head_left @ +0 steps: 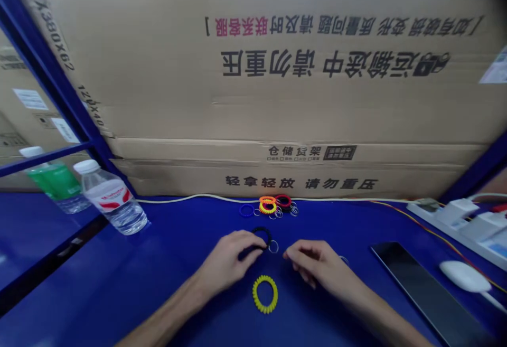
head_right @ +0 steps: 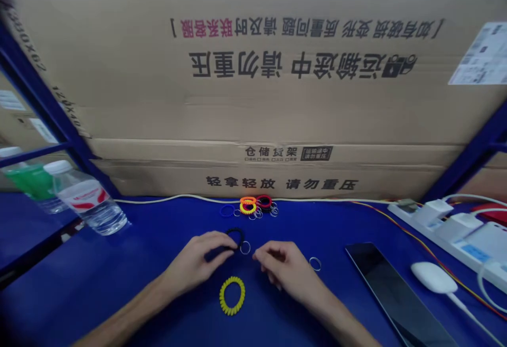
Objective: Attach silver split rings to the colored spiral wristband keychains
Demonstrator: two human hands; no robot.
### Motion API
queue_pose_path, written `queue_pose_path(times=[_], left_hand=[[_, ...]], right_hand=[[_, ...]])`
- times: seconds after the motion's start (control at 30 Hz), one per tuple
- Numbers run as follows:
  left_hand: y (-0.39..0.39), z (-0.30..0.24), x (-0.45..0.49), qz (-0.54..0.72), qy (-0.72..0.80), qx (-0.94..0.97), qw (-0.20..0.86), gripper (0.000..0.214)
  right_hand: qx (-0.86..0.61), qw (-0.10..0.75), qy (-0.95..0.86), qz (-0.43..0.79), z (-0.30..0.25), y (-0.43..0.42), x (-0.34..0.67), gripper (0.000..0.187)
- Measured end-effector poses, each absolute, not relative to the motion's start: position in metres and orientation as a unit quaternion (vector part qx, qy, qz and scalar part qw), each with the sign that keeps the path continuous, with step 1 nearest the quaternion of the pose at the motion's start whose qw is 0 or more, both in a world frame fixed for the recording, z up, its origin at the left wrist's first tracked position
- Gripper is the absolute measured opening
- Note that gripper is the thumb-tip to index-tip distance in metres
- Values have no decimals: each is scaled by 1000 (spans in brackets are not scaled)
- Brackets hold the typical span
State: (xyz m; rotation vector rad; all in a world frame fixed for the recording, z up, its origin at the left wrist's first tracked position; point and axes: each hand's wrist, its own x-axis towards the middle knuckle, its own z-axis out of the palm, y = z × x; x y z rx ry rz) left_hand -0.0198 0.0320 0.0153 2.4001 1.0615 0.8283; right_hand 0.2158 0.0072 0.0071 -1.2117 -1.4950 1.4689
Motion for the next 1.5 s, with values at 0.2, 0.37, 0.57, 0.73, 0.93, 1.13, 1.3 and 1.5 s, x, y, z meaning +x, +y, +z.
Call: queue_pose_path(times=[0.2,0.37,0.57,0.73,0.93,1.13,1.3,1.5], left_hand=[[85,5,-35,312,421,845,104,18],[111,-3,-38,308,424,847,89,19],[99,7,-36,317,419,845,98,22],[45,31,-26,265,364,878,159,15],[-6,33,-7,151,213,942,209,11],[5,25,-8,133,274,935,181,25],[16,19,-15,131,289,931,178,28],[13,16,-15,154,297,925,180,32]], right_hand=[[-465,315,-636,529,16,0,214,32],[-465,309,-660,502,19,-2,214,32],[-463,310,-677,481,18,0,217,32],[-474,320,-686,450,24,8,232,33],[-509,309,-697,400,37,22,268,35],[-568,186,-756,266,35,34,309,22],[-612,93,-738,269,22,38,327,17],[-608,49,-732,305,14,33,319,6]])
